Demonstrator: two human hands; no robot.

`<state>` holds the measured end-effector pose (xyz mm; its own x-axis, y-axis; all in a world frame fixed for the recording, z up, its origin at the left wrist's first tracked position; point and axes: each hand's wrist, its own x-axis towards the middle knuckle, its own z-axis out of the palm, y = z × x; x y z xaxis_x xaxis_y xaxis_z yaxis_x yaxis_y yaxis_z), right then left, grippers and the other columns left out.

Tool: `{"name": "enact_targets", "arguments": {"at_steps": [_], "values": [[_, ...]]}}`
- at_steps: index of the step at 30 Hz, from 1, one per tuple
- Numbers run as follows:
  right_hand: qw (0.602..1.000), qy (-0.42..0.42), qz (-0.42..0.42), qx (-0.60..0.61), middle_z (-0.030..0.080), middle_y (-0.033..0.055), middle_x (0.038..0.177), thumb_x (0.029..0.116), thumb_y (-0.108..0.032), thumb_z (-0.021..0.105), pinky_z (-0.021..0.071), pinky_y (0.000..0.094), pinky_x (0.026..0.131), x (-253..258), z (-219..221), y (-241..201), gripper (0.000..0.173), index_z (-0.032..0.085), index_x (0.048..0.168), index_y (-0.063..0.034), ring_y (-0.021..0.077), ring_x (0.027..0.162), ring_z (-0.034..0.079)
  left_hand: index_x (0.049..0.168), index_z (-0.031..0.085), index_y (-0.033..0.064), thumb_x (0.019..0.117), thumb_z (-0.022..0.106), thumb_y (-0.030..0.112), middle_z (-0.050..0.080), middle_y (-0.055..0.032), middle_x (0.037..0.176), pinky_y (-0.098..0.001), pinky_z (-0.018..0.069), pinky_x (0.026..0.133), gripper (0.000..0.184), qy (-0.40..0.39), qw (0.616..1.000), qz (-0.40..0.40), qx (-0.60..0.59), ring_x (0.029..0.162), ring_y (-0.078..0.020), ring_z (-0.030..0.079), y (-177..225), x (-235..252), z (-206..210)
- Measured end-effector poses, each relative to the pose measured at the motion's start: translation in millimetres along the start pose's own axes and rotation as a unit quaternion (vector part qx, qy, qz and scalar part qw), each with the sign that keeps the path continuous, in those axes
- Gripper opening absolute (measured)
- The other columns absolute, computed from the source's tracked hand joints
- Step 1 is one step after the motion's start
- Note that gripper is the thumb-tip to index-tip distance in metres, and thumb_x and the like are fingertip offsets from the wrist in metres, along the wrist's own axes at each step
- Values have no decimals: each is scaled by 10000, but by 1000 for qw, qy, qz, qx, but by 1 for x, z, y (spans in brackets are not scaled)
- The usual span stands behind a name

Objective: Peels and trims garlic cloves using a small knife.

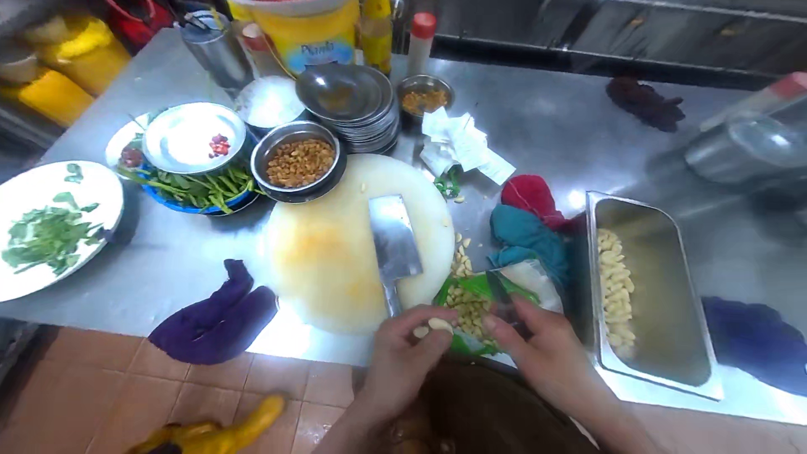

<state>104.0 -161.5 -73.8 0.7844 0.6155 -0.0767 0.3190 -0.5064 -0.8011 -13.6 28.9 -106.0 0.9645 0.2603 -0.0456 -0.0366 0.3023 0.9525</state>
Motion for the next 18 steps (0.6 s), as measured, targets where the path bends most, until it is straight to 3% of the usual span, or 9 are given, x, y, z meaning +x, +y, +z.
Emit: {"name": "enact_targets", "arguments": {"at_steps": [6,8,11,18], "values": [[996,11,-85,13,634,-25,747,1045,-495,534,504,193,558,-3,9,-7,430,659,989,-88,8,629,581,1340,648,59,1032,593,223,693,3,1049,-173,476,554,353,-113,993,-7,20,659,7,549,-2,19,-6],[992,18,-123,-1,592,-12,716,1025,-492,583,479,171,539,-3,9,-7,424,627,959,-75,6,603,546,1288,660,53,1022,619,220,704,15,969,-161,471,538,317,-123,992,-6,-20,631,19,551,-4,23,-5],[987,11,-159,-12,545,5,676,1004,-519,605,436,162,520,-3,14,-9,467,594,909,-61,19,571,504,1106,709,91,1008,652,232,684,69,810,-130,475,527,181,-118,991,4,-63,586,53,551,-5,23,-2],[982,-5,-180,-49,518,15,652,1052,-521,493,436,164,506,2,21,-19,494,565,905,-55,34,556,511,1021,746,98,984,679,348,700,76,813,-121,500,573,261,-98,989,76,-78,642,68,581,-15,28,-5]]}}
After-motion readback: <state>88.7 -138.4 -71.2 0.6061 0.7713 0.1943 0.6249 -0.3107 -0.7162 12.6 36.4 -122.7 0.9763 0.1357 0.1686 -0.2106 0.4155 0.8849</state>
